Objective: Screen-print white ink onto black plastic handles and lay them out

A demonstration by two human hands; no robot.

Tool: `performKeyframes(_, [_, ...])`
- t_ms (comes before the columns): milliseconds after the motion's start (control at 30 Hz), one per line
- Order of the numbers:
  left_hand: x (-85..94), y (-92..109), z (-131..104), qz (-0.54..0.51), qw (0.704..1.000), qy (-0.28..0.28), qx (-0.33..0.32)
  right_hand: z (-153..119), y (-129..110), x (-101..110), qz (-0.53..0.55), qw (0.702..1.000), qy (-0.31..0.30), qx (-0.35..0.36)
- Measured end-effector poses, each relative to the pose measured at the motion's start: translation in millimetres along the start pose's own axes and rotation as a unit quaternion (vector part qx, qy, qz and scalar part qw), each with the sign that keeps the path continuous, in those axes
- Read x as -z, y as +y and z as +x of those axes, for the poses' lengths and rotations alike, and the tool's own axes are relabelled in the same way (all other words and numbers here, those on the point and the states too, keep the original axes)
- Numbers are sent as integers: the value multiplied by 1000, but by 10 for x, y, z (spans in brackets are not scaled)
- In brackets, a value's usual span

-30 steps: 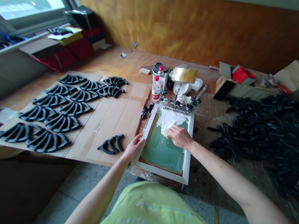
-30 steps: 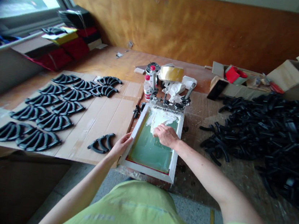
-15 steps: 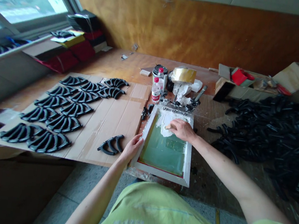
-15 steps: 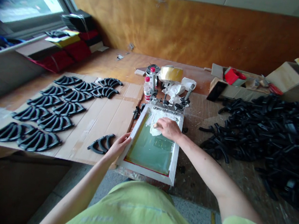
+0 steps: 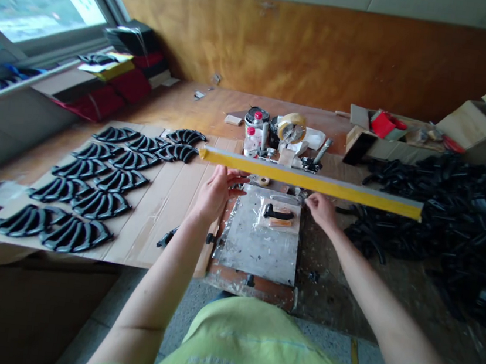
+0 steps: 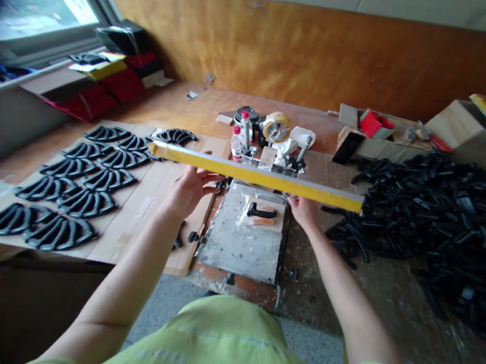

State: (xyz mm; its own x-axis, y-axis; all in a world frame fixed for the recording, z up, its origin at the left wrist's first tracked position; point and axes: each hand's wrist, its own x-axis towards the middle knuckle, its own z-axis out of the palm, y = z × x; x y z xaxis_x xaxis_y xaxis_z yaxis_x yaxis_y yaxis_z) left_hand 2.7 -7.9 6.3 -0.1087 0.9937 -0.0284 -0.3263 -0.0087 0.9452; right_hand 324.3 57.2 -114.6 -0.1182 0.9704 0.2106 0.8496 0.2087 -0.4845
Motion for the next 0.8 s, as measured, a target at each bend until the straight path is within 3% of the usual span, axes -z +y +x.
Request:
performKeyframes(67, [-82, -87, 22, -25, 999, 40, 11, -182, -111, -215, -2, 996, -57, 64])
performKeyframes(133, [-119, -322, -102, -31, 996, 61, 52, -325, -319, -354, -16, 990, -89, 109])
performKeyframes(267, [-134, -966, -613, -9, 960, -16, 278, -642, -901, -438, -17, 986, -44, 158])
performKeyframes(333, [-69, -1191, -845, -24, 948, 2, 316, -808, -1115, -451, 7, 965, -68, 255])
performKeyframes(400, [127, -1298, -1006, -29, 950, 63, 303, -906, -1092, -430, 26, 942, -113, 315])
performKeyframes(467, [493, -1319, -1122, -3, 948, 154, 278, -900, -755, -336, 7, 963, -114, 246])
performKeyframes(533, [981, -1313, -1237, 46, 927, 268, 259, -816, -176, -179, -69, 993, -69, 64])
performKeyframes(600, [1475, -1328, -1361, 111, 884, 370, 265, -724, 461, -16, -170, 979, -60, -98])
performKeyframes(633, [1686, -1348, -1418, 148, 863, 394, 279, -694, 740, 46, -208, 964, -80, -147])
performKeyframes(700, [1995, -1408, -1490, 203, 833, 404, 318, -673, 1140, 113, -265, 934, -118, -206])
performKeyframes(800, [2228, -1484, -1464, 257, 829, 349, 352, -699, 1303, 96, -294, 920, -122, -230])
